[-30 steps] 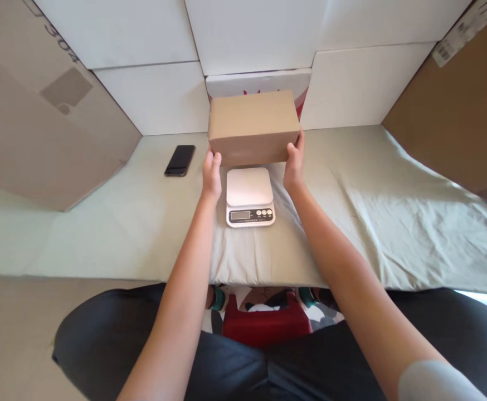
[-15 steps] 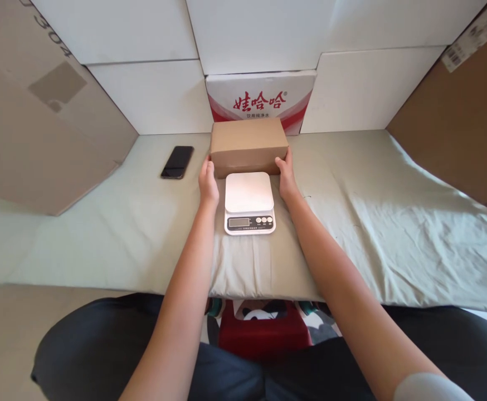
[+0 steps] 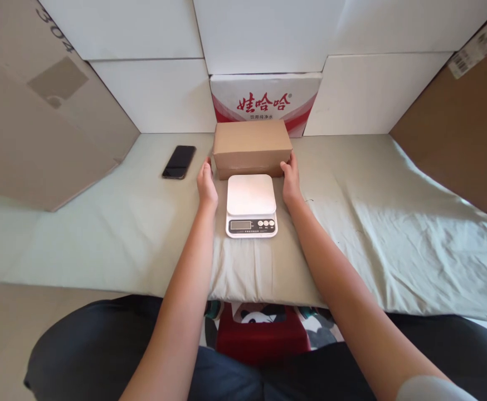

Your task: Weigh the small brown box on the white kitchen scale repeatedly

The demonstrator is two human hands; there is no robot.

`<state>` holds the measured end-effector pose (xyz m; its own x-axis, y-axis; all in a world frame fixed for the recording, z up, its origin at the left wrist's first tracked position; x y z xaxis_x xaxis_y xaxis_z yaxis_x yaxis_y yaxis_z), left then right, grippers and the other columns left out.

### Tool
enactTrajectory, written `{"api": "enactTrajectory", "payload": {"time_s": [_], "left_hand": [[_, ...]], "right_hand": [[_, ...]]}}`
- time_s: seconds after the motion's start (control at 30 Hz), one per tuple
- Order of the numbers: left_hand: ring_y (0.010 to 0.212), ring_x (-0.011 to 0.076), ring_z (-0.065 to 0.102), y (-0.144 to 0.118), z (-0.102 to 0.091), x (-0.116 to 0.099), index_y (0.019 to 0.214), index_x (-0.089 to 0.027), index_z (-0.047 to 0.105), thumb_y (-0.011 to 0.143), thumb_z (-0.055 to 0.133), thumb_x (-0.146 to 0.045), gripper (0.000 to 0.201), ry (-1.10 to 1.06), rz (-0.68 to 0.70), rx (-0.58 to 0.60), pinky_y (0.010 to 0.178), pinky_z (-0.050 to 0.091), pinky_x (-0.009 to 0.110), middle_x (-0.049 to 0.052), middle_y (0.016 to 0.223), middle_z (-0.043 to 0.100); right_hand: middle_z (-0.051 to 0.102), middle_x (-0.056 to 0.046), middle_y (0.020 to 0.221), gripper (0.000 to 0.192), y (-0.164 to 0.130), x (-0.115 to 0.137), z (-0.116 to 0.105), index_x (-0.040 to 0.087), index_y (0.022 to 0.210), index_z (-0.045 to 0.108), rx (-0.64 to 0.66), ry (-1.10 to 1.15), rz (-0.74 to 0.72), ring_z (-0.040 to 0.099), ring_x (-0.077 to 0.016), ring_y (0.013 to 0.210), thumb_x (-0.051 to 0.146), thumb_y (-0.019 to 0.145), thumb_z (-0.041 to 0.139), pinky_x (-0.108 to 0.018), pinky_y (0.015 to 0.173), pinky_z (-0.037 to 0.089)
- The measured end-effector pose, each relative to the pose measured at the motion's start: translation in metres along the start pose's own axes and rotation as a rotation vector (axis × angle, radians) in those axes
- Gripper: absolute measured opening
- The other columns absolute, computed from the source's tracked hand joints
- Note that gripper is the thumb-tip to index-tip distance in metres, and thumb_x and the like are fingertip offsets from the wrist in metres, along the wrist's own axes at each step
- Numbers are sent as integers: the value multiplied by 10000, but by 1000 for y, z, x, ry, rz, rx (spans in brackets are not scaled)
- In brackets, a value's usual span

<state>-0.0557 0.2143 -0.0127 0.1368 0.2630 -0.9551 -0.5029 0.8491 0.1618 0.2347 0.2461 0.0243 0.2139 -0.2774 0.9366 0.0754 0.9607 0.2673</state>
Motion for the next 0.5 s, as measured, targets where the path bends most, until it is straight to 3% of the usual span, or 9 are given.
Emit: {"api": "enactTrajectory", "payload": {"time_s": [0.3, 0.5], "left_hand": [[1570, 259, 499, -8, 3, -6, 1431, -187, 694, 1023, 507, -627, 629, 47, -32, -28, 1320, 356, 393, 122, 1606, 613], [1499, 275, 581, -6, 11, -6, 1350, -216, 737, 948, 542, -764, 706, 28, 48, 41, 1272, 424, 389, 112, 1503, 703]], "right_hand": [[586, -60, 1615, 662, -4, 2, -1, 255, 1426, 542, -23, -18, 29, 470, -284, 1571, 477, 806, 609, -505, 1399, 293], [581, -57, 1619, 651, -6, 5, 1, 265, 1422, 546, -12, -46, 37, 450, -281, 1582, 484, 812, 603, -495, 1400, 283]]}}
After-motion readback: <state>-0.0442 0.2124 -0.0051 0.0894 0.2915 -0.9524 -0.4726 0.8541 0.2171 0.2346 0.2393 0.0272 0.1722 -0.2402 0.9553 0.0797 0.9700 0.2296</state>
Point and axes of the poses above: each hand's wrist, its own y-axis towards the middle knuckle, its own z-axis out of the palm, x = y × z, the point moved 8 cm from there along y, towards the middle knuckle
